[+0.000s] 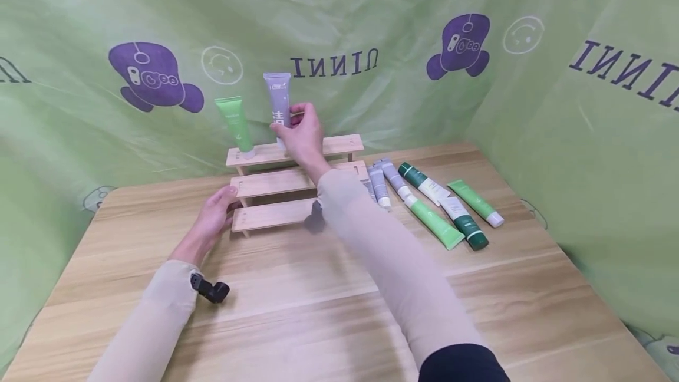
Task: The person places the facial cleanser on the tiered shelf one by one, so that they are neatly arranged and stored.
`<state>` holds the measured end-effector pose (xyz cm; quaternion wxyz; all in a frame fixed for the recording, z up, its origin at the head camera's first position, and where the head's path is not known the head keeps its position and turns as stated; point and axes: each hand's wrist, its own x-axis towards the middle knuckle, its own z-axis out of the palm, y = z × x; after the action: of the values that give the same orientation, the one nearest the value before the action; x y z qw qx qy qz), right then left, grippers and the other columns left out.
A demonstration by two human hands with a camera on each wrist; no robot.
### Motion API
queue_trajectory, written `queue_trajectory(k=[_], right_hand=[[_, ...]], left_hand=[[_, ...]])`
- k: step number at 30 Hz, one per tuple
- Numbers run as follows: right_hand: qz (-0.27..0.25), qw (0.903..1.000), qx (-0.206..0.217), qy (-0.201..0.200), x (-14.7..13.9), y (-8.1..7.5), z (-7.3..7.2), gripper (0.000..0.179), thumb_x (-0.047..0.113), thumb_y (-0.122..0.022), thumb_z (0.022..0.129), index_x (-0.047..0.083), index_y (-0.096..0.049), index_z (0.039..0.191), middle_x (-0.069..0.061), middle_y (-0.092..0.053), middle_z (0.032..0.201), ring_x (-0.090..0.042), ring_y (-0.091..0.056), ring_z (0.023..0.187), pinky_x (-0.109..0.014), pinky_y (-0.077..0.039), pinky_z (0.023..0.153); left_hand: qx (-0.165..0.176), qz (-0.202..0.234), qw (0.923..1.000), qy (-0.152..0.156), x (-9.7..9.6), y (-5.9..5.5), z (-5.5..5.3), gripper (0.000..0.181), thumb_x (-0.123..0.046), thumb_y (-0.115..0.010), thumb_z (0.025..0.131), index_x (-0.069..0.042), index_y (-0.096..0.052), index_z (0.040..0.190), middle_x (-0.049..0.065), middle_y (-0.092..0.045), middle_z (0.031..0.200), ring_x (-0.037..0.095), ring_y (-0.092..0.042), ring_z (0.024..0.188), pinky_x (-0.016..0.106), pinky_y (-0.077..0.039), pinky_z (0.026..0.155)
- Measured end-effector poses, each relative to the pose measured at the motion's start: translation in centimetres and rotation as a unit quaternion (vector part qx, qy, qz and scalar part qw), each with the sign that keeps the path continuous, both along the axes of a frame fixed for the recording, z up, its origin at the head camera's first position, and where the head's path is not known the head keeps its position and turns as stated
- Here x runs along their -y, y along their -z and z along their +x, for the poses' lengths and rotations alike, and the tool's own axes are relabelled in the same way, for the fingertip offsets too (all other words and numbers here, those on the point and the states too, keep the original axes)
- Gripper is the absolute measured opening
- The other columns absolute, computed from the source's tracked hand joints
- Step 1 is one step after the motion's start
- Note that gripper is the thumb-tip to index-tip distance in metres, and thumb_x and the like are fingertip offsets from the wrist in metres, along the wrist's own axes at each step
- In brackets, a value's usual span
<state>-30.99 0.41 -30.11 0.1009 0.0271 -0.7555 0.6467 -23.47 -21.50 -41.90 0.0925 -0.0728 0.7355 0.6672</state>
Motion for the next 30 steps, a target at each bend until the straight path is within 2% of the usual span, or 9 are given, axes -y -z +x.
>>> queue_trajectory(k=[3,9,17,25,30], right_hand=[[0.009,0.9999,-0.01,0.01,0.8,0.3,-0.2,0.051,0.009,-0.083,0.083,0.008,-0.051,0.122,-0.006,-0.061,0.106,-0.019,-0.062,0.096,-0.026,-0.054,0.086],[0.026,0.9991,-0.025,0.023,1.8,1.2,-0.2,0.047,0.011,-0.081,0.085,0.009,-0.05,0.121,-0.005,-0.062,0.105,-0.019,-0.062,0.094,-0.027,-0.056,0.081],[0.016,0.9986,-0.03,0.04,2.3,2.4,-0.3,0.046,0.011,-0.081,0.086,0.01,-0.049,0.119,-0.005,-0.061,0.104,-0.018,-0.061,0.093,-0.025,-0.057,0.074],[0.056,0.9968,-0.037,0.044,2.5,2.9,-0.3,0.046,0.013,-0.081,0.086,0.01,-0.05,0.12,-0.004,-0.061,0.107,-0.016,-0.06,0.097,-0.025,-0.054,0.083],[0.047,0.9974,-0.036,0.039,2.3,3.3,-0.4,0.045,0.012,-0.08,0.086,0.011,-0.05,0.12,-0.004,-0.061,0.109,-0.016,-0.06,0.098,-0.025,-0.055,0.082]], left_hand=[[0.0,0.002,1.0,0.0,-0.1,0.0,0.0,0.066,-0.048,-0.04,0.107,-0.012,-0.024,0.16,0.017,-0.031,0.16,0.033,-0.028,0.147,0.055,-0.023,0.12],[0.003,0.003,1.0,0.0,-0.1,-0.1,-0.1,0.067,-0.048,-0.039,0.107,-0.013,-0.022,0.16,0.017,-0.028,0.162,0.032,-0.025,0.149,0.056,-0.019,0.12],[-0.003,0.013,0.9999,0.0,0.0,-0.1,0.1,0.063,-0.044,-0.038,0.108,-0.013,-0.023,0.16,0.016,-0.029,0.161,0.032,-0.026,0.148,0.056,-0.02,0.12],[-0.001,0.015,0.9999,0.001,-0.1,0.0,-0.1,0.065,-0.045,-0.038,0.108,-0.011,-0.02,0.161,0.017,-0.029,0.161,0.032,-0.025,0.149,0.055,-0.021,0.12],[-0.001,0.013,0.9999,-0.001,0.0,0.2,-0.2,0.066,-0.045,-0.038,0.108,-0.01,-0.02,0.16,0.018,-0.031,0.16,0.032,-0.027,0.148,0.056,-0.021,0.12]])
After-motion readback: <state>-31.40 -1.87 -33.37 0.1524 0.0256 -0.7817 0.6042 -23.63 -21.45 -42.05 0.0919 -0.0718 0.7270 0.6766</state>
